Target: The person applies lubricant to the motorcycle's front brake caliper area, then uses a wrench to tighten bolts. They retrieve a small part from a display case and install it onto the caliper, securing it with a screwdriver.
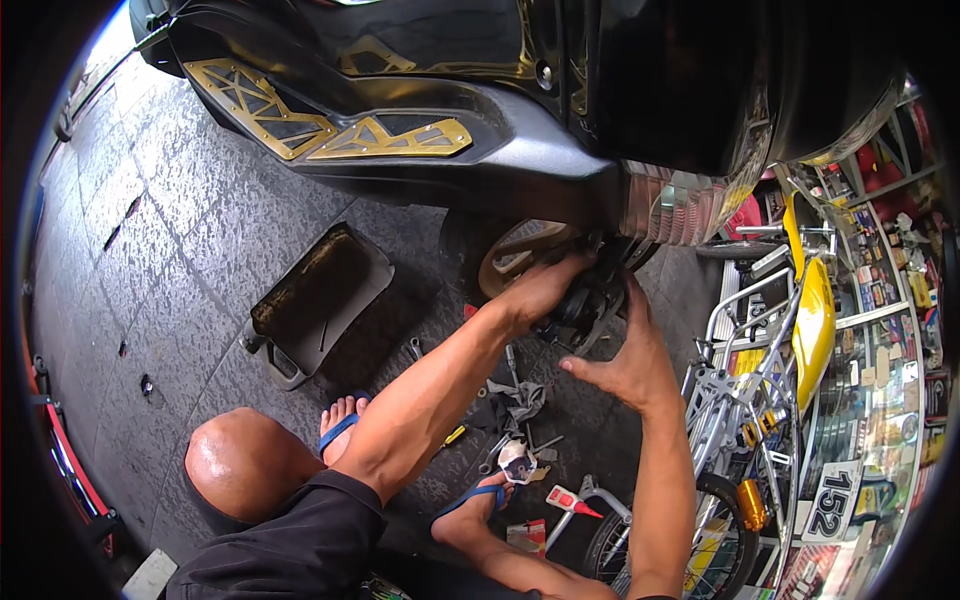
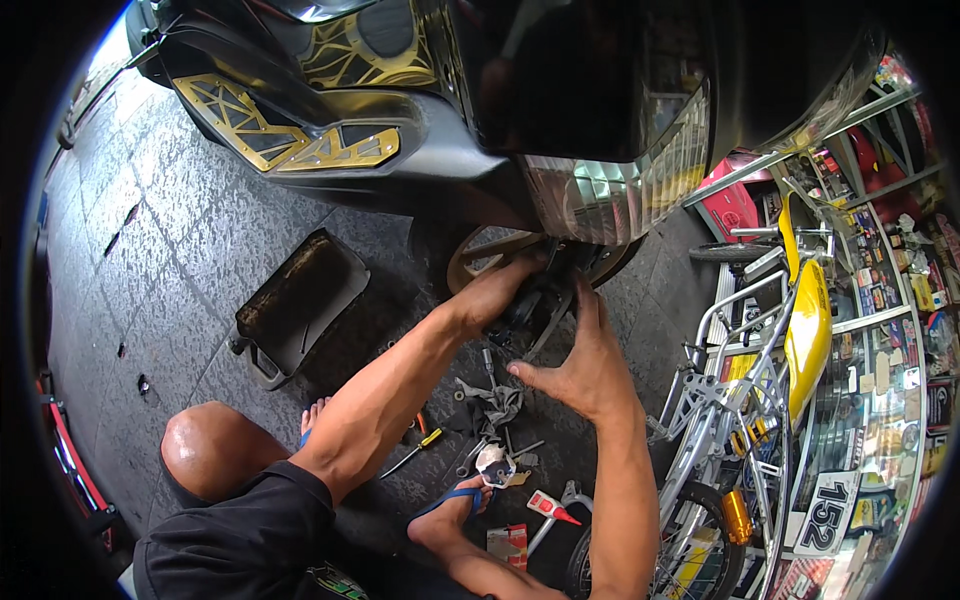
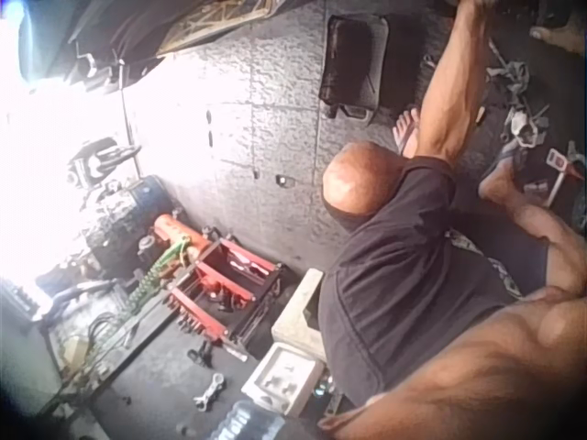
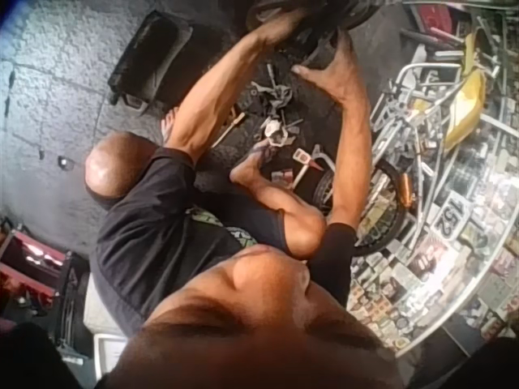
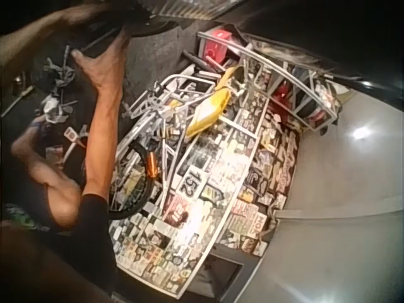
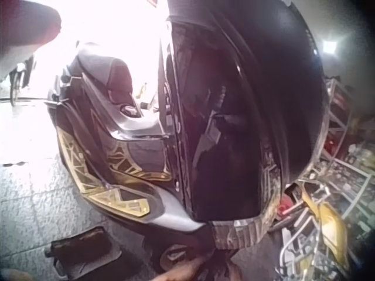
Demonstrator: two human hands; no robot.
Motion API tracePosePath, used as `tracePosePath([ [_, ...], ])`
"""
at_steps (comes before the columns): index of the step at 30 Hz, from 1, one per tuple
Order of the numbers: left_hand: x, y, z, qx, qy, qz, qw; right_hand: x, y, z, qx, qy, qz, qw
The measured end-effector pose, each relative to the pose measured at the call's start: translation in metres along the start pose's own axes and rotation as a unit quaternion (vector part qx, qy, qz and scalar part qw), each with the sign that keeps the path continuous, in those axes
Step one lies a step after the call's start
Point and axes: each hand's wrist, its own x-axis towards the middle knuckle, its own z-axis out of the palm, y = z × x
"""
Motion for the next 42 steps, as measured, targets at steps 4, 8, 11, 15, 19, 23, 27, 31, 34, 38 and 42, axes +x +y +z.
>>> tracePosePath([
  [4, -0.005, 0.008, 0.004, -0.011, -0.015, -0.007, 1.0, -0.003, 0.0, 0.005, -0.016, 0.018, -0.013, 1.0],
  [8, -0.002, 0.006, 0.003, -0.015, -0.03, -0.013, 0.999, -0.002, -0.001, 0.005, -0.023, 0.017, -0.009, 1.0],
  [11, -0.002, 0.004, 0.002, -0.014, -0.029, -0.015, 0.999, -0.003, 0.002, 0.007, -0.037, 0.024, -0.041, 0.998],
  [15, 0.0, -0.001, 0.0, 0.01, -0.009, -0.004, 1.0, -0.004, 0.0, 0.006, -0.026, 0.026, -0.029, 0.999],
  [19, 0.002, -0.004, -0.001, -0.014, -0.019, -0.011, 1.0, -0.008, 0.003, 0.002, 0.002, 0.02, -0.02, 1.0],
  [23, 0.005, -0.005, -0.002, -0.014, -0.03, -0.034, 0.999, -0.015, 0.01, 0.003, 0.016, 0.027, -0.008, 0.999],
  [27, 0.004, -0.007, -0.002, -0.034, -0.026, -0.048, 0.998, -0.016, 0.01, 0.003, 0.0, 0.047, -0.018, 0.999],
  [31, -0.01, 0.017, 0.006, -0.058, -0.04, -0.075, 0.995, -0.011, 0.008, 0.003, -0.014, 0.044, -0.027, 0.999],
  [34, -0.012, 0.022, 0.004, -0.067, -0.05, -0.098, 0.992, -0.008, 0.007, 0.004, -0.034, 0.044, -0.048, 0.997],
  [38, -0.013, 0.023, 0.007, -0.073, -0.04, -0.099, 0.992, -0.009, 0.006, 0.008, -0.044, 0.058, -0.056, 0.996],
  [42, -0.017, 0.027, 0.009, -0.059, -0.018, -0.086, 0.994, -0.01, 0.006, 0.01, -0.033, 0.077, -0.067, 0.994],
])
